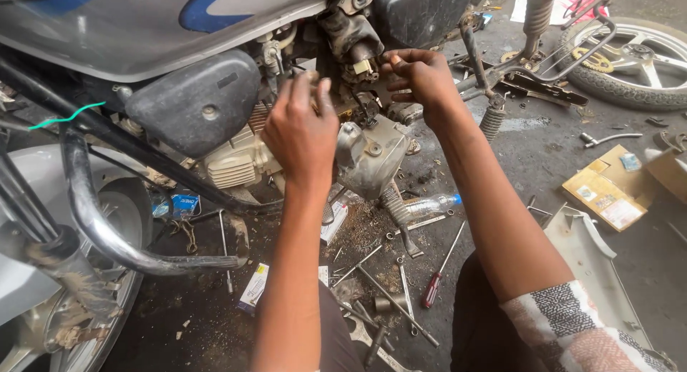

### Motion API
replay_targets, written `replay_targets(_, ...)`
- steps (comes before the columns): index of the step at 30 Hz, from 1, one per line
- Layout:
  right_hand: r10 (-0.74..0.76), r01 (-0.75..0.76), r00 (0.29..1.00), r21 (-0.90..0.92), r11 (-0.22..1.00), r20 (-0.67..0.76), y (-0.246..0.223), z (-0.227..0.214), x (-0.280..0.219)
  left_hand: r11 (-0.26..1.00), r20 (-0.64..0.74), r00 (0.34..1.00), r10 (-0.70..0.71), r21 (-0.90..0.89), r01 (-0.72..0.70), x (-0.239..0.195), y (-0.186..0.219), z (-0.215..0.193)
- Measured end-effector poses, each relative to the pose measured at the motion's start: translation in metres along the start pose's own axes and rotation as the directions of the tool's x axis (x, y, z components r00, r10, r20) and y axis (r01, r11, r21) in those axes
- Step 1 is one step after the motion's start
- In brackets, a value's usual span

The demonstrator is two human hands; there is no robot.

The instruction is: The person is repairing a motorcycle engine, using a metal tool to press a cylindrical part into the engine casing. They then use a screwdriver to tighten bolts and remove a plastic cover. Finally, they handle a small red bottle and place it into a white plastic bag.

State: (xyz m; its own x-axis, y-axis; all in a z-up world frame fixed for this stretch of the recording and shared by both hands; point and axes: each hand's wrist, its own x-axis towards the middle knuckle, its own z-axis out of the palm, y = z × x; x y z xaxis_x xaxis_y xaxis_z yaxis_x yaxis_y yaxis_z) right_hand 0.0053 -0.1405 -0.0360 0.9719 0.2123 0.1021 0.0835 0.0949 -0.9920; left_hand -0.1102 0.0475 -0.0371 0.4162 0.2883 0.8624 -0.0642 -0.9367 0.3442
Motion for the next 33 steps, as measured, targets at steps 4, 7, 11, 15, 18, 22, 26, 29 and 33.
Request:
replay_targets(4, -0.023, 0.023, 1.0, -0.026, 0.999, -0.004, 0.013, -0.009, 0.002, 0.981, 0.252, 0.963, -0.093, -0.144, 0.132, -0.003, 0.014, 0.025)
replay_targets(7, -0.055, 0.056, 0.998, -0.093, 0.994, 0.011, 0.027, -0.007, 0.007, 0.955, 0.32, 0.939, -0.126, -0.216, 0.202, 0.009, 0.025, 0.05)
replay_targets(11, -0.195, 0.185, 0.981, -0.358, 0.915, 0.007, 0.043, -0.005, 0.015, 0.912, 0.544, 0.772, -0.328, -0.031, 0.409, 0.032, 0.04, 0.065)
replay_targets(15, -0.234, 0.171, 0.971, -0.54, 0.824, -0.049, 0.062, -0.004, 0.017, 0.806, 0.539, 0.748, -0.387, -0.196, 0.558, 0.012, -0.004, 0.104)
replay_targets(18, -0.199, 0.138, 0.979, -0.619, 0.773, -0.03, 0.069, 0.005, 0.021, 0.931, 0.283, 0.939, -0.194, -0.249, 0.267, 0.021, -0.006, 0.091)
replay_targets(22, -0.173, 0.168, 0.984, -0.572, 0.803, 0.046, 0.086, 0.027, 0.028, 0.823, 0.558, 0.771, -0.307, -0.25, 0.509, 0.029, 0.011, 0.067)
replay_targets(26, -0.205, 0.157, 0.978, -0.522, 0.839, -0.036, 0.106, 0.037, 0.041, 0.808, 0.552, 0.819, -0.159, -0.404, 0.43, 0.009, -0.024, 0.115)
replay_targets(29, -0.217, 0.097, 0.969, -0.631, 0.77, -0.115, 0.112, 0.041, 0.051, 0.801, 0.712, 0.671, -0.205, -0.272, 0.533, -0.005, -0.051, 0.152)
replay_targets(33, -0.129, -0.021, 0.976, -0.664, 0.747, -0.176, 0.107, 0.045, 0.062, 0.922, 0.652, 0.757, -0.048, -0.263, 0.285, -0.008, -0.073, 0.178)
